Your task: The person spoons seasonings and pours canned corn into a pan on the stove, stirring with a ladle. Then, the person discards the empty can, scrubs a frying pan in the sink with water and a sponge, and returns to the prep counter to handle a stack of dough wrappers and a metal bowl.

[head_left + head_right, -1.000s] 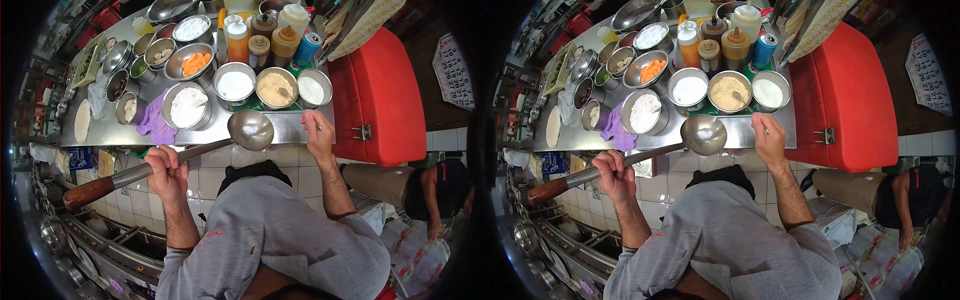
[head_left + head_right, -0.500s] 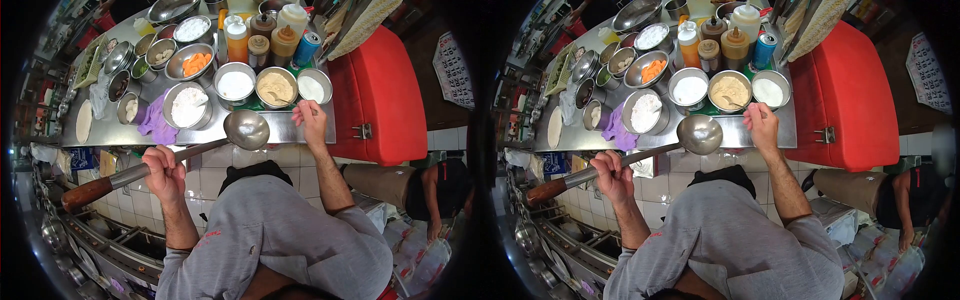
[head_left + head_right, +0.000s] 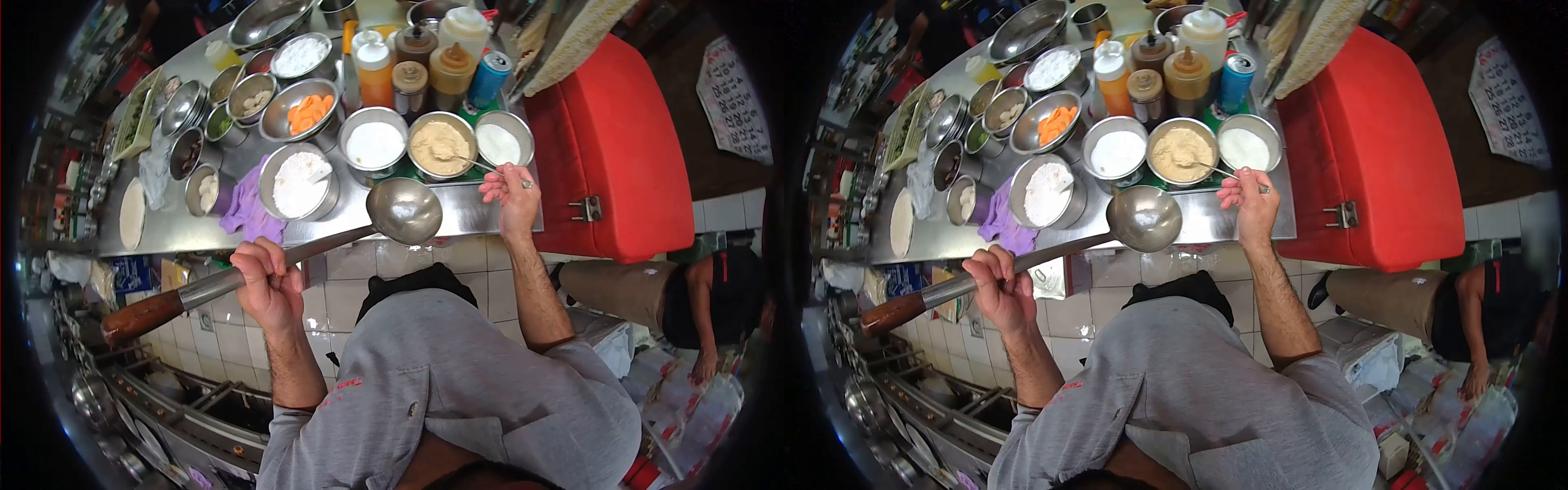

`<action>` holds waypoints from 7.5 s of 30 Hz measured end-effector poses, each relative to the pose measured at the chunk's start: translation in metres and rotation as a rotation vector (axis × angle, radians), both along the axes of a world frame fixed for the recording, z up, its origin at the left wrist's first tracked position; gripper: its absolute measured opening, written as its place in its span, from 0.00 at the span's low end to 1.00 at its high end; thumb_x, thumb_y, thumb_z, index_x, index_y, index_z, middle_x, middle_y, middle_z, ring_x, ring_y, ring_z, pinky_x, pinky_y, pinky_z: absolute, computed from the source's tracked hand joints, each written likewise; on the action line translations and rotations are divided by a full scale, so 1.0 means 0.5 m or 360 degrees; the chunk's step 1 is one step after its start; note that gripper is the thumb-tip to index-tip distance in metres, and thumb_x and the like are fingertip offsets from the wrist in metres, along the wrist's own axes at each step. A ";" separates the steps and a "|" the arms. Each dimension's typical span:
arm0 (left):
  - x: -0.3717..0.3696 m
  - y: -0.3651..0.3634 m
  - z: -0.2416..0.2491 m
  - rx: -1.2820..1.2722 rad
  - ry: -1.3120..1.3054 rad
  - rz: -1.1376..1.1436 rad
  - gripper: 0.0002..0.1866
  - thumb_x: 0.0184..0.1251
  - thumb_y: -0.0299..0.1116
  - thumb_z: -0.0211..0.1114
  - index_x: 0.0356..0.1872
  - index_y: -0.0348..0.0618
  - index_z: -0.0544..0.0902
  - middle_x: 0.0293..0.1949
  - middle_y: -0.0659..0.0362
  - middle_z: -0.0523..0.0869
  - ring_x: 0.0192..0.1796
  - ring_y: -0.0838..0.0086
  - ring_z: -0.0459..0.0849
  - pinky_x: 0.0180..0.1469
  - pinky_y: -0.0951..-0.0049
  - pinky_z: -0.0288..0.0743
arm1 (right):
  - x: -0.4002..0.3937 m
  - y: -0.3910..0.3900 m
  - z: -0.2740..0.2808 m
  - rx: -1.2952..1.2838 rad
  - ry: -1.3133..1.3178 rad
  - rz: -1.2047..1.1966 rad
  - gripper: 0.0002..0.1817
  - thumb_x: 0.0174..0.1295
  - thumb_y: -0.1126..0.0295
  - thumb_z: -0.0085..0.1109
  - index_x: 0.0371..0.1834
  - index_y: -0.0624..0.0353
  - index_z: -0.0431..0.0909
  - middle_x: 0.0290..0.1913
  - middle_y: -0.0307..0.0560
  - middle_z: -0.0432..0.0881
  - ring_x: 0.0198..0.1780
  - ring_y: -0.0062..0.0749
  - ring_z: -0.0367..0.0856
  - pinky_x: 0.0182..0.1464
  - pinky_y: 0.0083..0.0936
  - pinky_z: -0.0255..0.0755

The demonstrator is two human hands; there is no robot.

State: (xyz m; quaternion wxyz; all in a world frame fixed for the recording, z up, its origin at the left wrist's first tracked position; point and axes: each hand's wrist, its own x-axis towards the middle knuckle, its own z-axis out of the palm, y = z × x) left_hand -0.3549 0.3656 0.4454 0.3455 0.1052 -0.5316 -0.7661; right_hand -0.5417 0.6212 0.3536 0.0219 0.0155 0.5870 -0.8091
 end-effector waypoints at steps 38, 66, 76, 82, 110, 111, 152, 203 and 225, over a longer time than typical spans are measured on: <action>0.027 -0.021 -0.018 0.0039 0.0036 0.0014 0.22 0.71 0.50 0.40 0.21 0.45 0.61 0.19 0.64 0.61 0.14 0.86 0.52 0.09 0.88 0.54 | 0.028 0.001 0.030 0.0695 0.0574 0.0110 0.12 0.65 0.68 0.48 0.36 0.68 0.74 0.29 0.44 0.79 0.28 0.21 0.77 0.27 0.17 0.70; 0.025 0.032 0.005 -0.0019 0.0027 0.0042 0.22 0.71 0.50 0.40 0.22 0.44 0.62 0.21 0.62 0.63 0.15 0.85 0.57 0.10 0.88 0.59 | 0.033 -0.020 -0.056 0.0461 0.0401 0.0346 0.14 0.67 0.66 0.45 0.35 0.68 0.73 0.30 0.47 0.79 0.27 0.23 0.76 0.27 0.19 0.70; 0.015 0.032 0.003 -0.0010 -0.0015 0.0115 0.23 0.70 0.51 0.41 0.21 0.44 0.62 0.20 0.62 0.63 0.15 0.85 0.58 0.10 0.88 0.59 | 0.019 -0.016 -0.040 -0.0208 -0.0059 0.0110 0.17 0.67 0.61 0.43 0.37 0.69 0.67 0.28 0.53 0.77 0.26 0.31 0.79 0.26 0.21 0.73; 0.003 0.028 -0.005 0.0013 -0.0002 0.0076 0.23 0.70 0.51 0.41 0.21 0.45 0.62 0.20 0.62 0.63 0.15 0.85 0.57 0.10 0.88 0.59 | 0.014 0.017 -0.022 -0.0242 -0.0025 0.0065 0.16 0.67 0.62 0.43 0.38 0.69 0.67 0.29 0.54 0.77 0.26 0.32 0.79 0.26 0.22 0.74; -0.036 0.098 -0.009 0.0073 0.0022 -0.0016 0.23 0.70 0.52 0.40 0.21 0.45 0.61 0.19 0.64 0.62 0.14 0.86 0.51 0.08 0.89 0.53 | -0.007 0.103 -0.050 0.0377 0.0350 -0.0115 0.14 0.67 0.66 0.43 0.38 0.70 0.70 0.31 0.50 0.78 0.29 0.26 0.78 0.30 0.20 0.73; -0.038 0.100 -0.010 0.0067 0.0022 -0.0014 0.23 0.70 0.52 0.40 0.21 0.45 0.61 0.19 0.64 0.62 0.14 0.86 0.51 0.09 0.89 0.53 | -0.011 0.104 -0.048 0.0249 0.0307 -0.0151 0.15 0.67 0.66 0.44 0.38 0.70 0.70 0.30 0.50 0.78 0.28 0.27 0.79 0.28 0.20 0.73; 0.031 0.143 -0.020 0.0020 0.0202 0.0200 0.22 0.70 0.51 0.39 0.22 0.44 0.61 0.20 0.62 0.63 0.16 0.86 0.53 0.10 0.89 0.60 | -0.063 0.013 0.003 0.0776 0.0634 0.0796 0.11 0.64 0.68 0.49 0.32 0.67 0.76 0.26 0.43 0.79 0.26 0.21 0.76 0.26 0.16 0.69; 0.800 -0.175 -0.058 -0.0329 0.0014 0.1899 0.07 0.66 0.33 0.54 0.31 0.43 0.68 0.30 0.61 0.69 0.31 0.79 0.71 0.35 0.77 0.68 | 0.815 -0.656 0.148 -0.0126 -0.0266 0.3772 0.21 0.67 0.56 0.44 0.49 0.65 0.69 0.40 0.53 0.79 0.35 0.33 0.80 0.39 0.26 0.74; 1.154 -0.294 -0.229 -0.0261 -0.0906 0.3423 0.33 0.53 0.26 0.65 0.61 0.42 0.60 0.54 0.51 0.66 0.50 0.64 0.72 0.50 0.68 0.71 | 1.388 -1.019 0.262 0.0868 -0.0548 0.4903 0.18 0.52 0.75 0.56 0.46 0.61 0.64 0.18 0.40 0.68 0.15 0.27 0.70 0.16 0.26 0.66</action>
